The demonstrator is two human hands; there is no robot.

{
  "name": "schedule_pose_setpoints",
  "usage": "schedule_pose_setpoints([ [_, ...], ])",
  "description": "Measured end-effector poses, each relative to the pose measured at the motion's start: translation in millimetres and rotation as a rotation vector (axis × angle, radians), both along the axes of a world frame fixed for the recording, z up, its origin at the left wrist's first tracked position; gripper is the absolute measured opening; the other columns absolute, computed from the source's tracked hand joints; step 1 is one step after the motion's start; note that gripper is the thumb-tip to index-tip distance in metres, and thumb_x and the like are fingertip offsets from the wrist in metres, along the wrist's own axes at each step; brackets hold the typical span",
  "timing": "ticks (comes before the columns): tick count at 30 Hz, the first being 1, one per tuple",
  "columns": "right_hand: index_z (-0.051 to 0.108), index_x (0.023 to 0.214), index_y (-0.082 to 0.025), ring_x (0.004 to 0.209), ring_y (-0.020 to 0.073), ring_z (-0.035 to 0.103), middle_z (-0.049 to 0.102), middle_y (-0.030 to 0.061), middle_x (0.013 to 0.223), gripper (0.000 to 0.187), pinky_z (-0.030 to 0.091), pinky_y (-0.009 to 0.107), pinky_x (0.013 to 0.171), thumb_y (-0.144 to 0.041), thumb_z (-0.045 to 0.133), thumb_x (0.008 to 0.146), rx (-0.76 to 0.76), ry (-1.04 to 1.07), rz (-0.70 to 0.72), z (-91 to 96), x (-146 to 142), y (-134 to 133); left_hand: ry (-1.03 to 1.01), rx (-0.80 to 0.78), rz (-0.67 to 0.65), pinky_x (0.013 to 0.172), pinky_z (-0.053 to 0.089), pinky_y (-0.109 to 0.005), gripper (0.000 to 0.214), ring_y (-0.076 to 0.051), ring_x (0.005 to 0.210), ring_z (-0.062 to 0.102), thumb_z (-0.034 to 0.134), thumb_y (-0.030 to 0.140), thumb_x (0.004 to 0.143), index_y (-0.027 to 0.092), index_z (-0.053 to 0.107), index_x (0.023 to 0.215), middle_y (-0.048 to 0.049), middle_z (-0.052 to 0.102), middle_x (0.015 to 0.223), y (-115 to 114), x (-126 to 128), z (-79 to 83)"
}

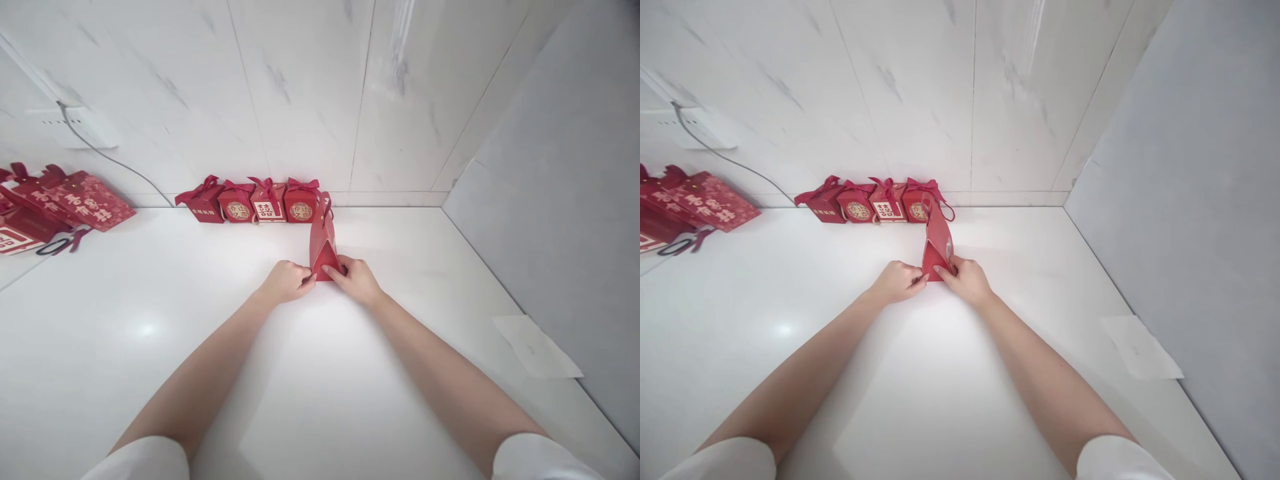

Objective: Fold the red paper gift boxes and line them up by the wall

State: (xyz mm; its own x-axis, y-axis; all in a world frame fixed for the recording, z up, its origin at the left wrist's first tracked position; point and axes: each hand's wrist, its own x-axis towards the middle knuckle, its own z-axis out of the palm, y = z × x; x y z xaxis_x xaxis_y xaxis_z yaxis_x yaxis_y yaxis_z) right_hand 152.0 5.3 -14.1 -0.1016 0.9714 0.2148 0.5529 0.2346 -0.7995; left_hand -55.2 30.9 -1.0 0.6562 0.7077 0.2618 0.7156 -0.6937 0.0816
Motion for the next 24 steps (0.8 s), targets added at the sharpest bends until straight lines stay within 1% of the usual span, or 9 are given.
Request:
schedule_pose_setpoints([
  [5,0.032,0.059,-0.022,0.052,0.0105,0.032,0.034,-0.0044,0.055,0.05,0.028,0.025,0.053,-0.059,0.047,0.088,0.103,0.102,0.199,-1.1,3.4,-4.8,-0.104,-0.079,0.103,0.052,0.029,-0.03,0.031,-0.014,0.045,0.046,0.05,0.031,0.078,0.019,0.051,0.049,-0.0003,0.053,0.047,1.7,-2.7,2.5],
  [8,0.033,0.059,-0.021,0.052,0.0101,0.03,0.033,-0.0042,0.056,0.049,0.027,0.025,0.052,-0.057,0.044,0.09,0.189,0.164,0.246,-1.4,2.3,-7.3,-0.267,-0.055,0.14,0.057,0.037,-0.029,0.021,-0.016,0.057,0.055,0.046,0.034,0.084,0.02,0.06,0.075,-0.0012,0.062,0.067,-0.2,-1.2,7.1],
  [9,0.035,0.059,-0.021,0.052,0.0101,0.031,0.034,-0.0043,0.056,0.048,0.027,0.025,0.052,-0.056,0.045,0.09,0.196,0.165,0.248,-1.0,1.4,-7.9,-0.328,-0.026,0.148,0.06,0.041,-0.03,0.024,-0.018,0.065,0.059,0.048,0.04,0.084,0.019,0.06,0.088,-0.0029,0.065,0.076,-1.6,1.0,8.0],
  [12,0.045,0.063,-0.02,0.052,0.0105,0.037,0.043,-0.0034,0.057,0.043,0.031,0.025,0.052,-0.053,0.05,0.09,0.148,0.101,0.351,1.8,-2.4,-9.3,-0.455,0.017,0.182,0.074,0.047,-0.035,0.057,-0.027,0.09,0.063,0.061,0.056,0.075,0.017,0.052,0.115,-0.0109,0.065,0.101,-7.0,11.3,6.7],
  [15,0.051,0.066,-0.02,0.053,0.0115,0.043,0.05,-0.0024,0.06,0.039,0.035,0.026,0.055,-0.05,0.051,0.091,0.144,0.019,0.42,4.1,-6.1,-10.2,-0.601,-0.127,0.299,0.075,0.05,-0.037,0.068,-0.029,0.091,0.065,0.067,0.056,0.073,0.019,0.046,0.126,-0.011,0.066,0.104,-9.7,21.1,1.6],
  [18,0.053,0.068,-0.021,0.056,0.013,0.047,0.052,-0.0014,0.062,0.036,0.039,0.028,0.058,-0.046,0.048,0.094,0.258,0.04,0.261,3.3,-6.8,-9.2,-0.867,-0.295,0.374,0.074,0.051,-0.034,0.055,-0.024,0.084,0.067,0.067,0.055,0.077,0.022,0.052,0.118,-0.0072,0.069,0.097,-5.4,23.6,-1.7],
  [21,0.057,0.096,-0.022,0.074,0.0171,0.058,0.061,0.005,0.089,0.023,0.047,0.031,0.067,-0.042,0.048,0.094,0.415,0.185,-0.015,0.7,-3.7,-5.4,-1.236,-0.499,0.401,0.077,0.054,-0.033,0.048,-0.022,0.087,0.068,0.062,0.055,0.082,0.021,0.056,0.115,-0.0071,0.07,0.103,3.5,20.4,0.3],
  [22,0.055,0.108,-0.023,0.083,0.0194,0.06,0.061,0.0083,0.103,0.026,0.049,0.034,0.072,-0.043,0.049,0.093,0.464,0.215,-0.08,0.0,-2.5,-4.0,-1.357,-0.606,0.399,0.077,0.054,-0.033,0.049,-0.021,0.088,0.068,0.058,0.056,0.084,0.021,0.055,0.118,-0.0073,0.069,0.107,6.0,19.3,2.1],
  [24,0.044,0.129,-0.024,0.11,0.0259,0.057,0.051,0.0141,0.129,0.047,0.051,0.041,0.084,-0.046,0.055,0.089,0.545,0.205,-0.121,-0.5,-0.9,-1.6,-1.551,-0.851,0.332,0.077,0.056,-0.034,0.051,-0.021,0.092,0.069,0.05,0.057,0.089,0.023,0.052,0.127,-0.0077,0.068,0.116,8.9,18.3,6.1],
])
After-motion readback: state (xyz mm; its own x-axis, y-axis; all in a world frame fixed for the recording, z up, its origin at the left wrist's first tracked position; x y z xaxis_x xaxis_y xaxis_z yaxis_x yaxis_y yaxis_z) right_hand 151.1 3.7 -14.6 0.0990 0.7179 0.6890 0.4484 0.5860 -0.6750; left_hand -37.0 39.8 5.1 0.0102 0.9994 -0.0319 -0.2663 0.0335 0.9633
